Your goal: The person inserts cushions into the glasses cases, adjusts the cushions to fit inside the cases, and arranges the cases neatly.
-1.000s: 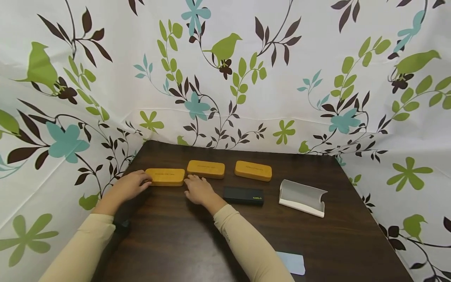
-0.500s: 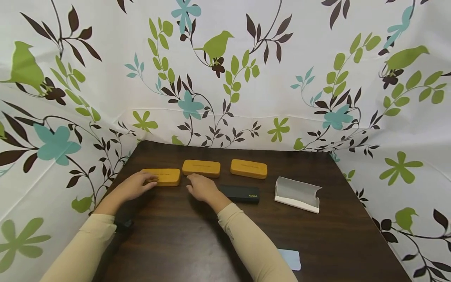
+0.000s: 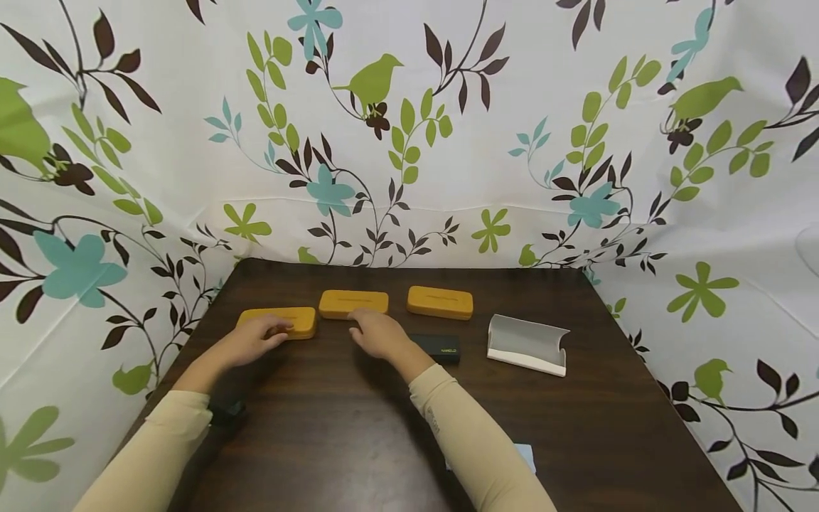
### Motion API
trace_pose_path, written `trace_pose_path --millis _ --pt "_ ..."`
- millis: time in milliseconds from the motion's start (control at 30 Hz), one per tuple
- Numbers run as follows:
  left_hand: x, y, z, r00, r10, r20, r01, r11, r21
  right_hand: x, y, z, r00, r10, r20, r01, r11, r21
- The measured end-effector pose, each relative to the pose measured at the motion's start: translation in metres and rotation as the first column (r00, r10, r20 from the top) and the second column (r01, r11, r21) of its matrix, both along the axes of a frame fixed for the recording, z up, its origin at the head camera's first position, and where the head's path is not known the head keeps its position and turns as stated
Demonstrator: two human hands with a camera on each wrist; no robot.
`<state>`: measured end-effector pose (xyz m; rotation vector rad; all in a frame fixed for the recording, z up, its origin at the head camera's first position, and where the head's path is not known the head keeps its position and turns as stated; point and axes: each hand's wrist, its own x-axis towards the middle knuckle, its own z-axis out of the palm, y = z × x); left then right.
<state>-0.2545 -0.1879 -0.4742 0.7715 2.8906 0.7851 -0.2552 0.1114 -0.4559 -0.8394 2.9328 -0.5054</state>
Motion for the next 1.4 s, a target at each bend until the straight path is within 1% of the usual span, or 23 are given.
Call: trace_pose_path --millis 167,400,567,700,833,900,1100,1233,1400 --pt "0.0 0.012 0.0 0.999 -0.041 0.0 0.041 0.999 0.006 0.001 0.02 0.0 1.0 -0.028 -0.013 0.028 0.999 -0.041" --pt "0.001 0.031 0.0 0.995 -0.075 0.058 0.074 0.997 0.025 0.0 0.05 0.006 0.997 -0.072 0.017 0.073 0.992 -0.103" --pt "0.001 0.049 0.0 0.993 -0.098 0.07 0.097 0.995 0.022 0.001 0.073 0.009 0.993 -0.109 0.037 0.113 0.987 -0.117" --pt "-0.001 0.062 0.0 0.989 -0.124 0.087 0.122 0.992 0.03 0.003 0.087 0.009 0.99 -0.135 0.031 0.138 0.983 -0.122" --pt "-0.002 0.073 -0.002 0.985 -0.137 0.109 0.134 0.991 0.028 0.007 0.099 0.007 0.987 -0.159 0.034 0.162 0.976 -0.146" --pt "-0.002 0.078 -0.004 0.983 -0.135 0.126 0.132 0.991 0.028 0.009 0.106 0.007 0.983 -0.175 0.047 0.181 0.969 -0.166" --pt "-0.001 0.087 -0.009 0.98 -0.152 0.131 0.148 0.988 0.038 0.015 0.123 0.009 0.968 -0.234 0.089 0.248 0.946 -0.21" --pt "0.001 0.094 -0.01 0.976 -0.174 0.132 0.167 0.984 0.058 0.02 0.135 0.009 0.958 -0.256 0.129 0.278 0.939 -0.203" --pt "0.006 0.106 -0.01 0.968 -0.22 0.118 0.214 0.975 0.062 0.028 0.151 0.008 0.949 -0.269 0.163 0.297 0.938 -0.18"
